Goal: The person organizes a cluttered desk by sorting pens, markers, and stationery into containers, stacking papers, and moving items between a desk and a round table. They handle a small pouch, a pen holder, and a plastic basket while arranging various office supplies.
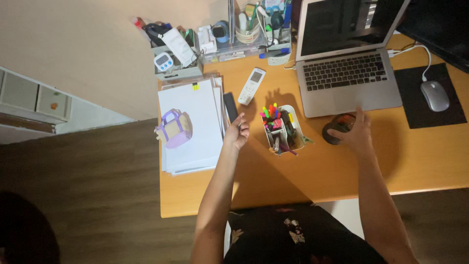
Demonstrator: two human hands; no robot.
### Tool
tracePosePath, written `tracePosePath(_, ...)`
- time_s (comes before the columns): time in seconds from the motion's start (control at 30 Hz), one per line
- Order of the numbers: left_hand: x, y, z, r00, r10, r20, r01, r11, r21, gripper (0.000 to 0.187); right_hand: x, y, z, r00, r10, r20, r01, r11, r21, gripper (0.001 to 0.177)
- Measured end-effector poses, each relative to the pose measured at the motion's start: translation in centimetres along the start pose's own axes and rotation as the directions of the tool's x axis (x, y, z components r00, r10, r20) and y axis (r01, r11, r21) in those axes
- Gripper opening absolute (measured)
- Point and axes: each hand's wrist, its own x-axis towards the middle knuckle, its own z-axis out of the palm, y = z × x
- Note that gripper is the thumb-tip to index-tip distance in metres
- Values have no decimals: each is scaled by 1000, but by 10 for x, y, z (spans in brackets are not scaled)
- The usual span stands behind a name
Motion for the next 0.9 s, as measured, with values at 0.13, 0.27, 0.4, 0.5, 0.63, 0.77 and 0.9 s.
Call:
tracePosePath(0.13, -27, -1, 36, 998, -38, -49, 34, 995, -94, 20, -17, -33, -8, 1000, 14, -2, -14, 999, -49, 104)
tracePosePath(0.27, -38, 10, 52, 999, -51, 14, 52, 974, -221, 26, -13, -57, -13, 993, -58, 104, 39, 984, 172, 99)
tracePosePath(0.4, -35, 13, 30, 996, -35, 83, 62, 933, -355, 22, -16, -60, 10, 973, -217, 82, 219, 975, -24, 99)
tracePosePath(0.5, -32, 13, 12, 999, 4, 34, 10, 924, -381, 19, -16, -52, 31, 941, -336, 42, 337, 942, -10, 95)
tracePosePath(0.63, -35, 21, 17, 995, 94, -11, -93, 944, -318, 20, -17, -47, 45, 958, -287, -13, 285, 945, 161, 92)
tracePosePath(0.77, -50, 38, 42, 996, 89, 19, -77, 933, -350, 40, -26, -76, 29, 896, -424, -130, 415, 905, -93, 83)
tracePosePath(0.9, -53, 62, 50, 974, 110, 199, -47, 954, -296, 48, -37, -139, 34, 899, -319, -299, 376, 914, 154, 54)
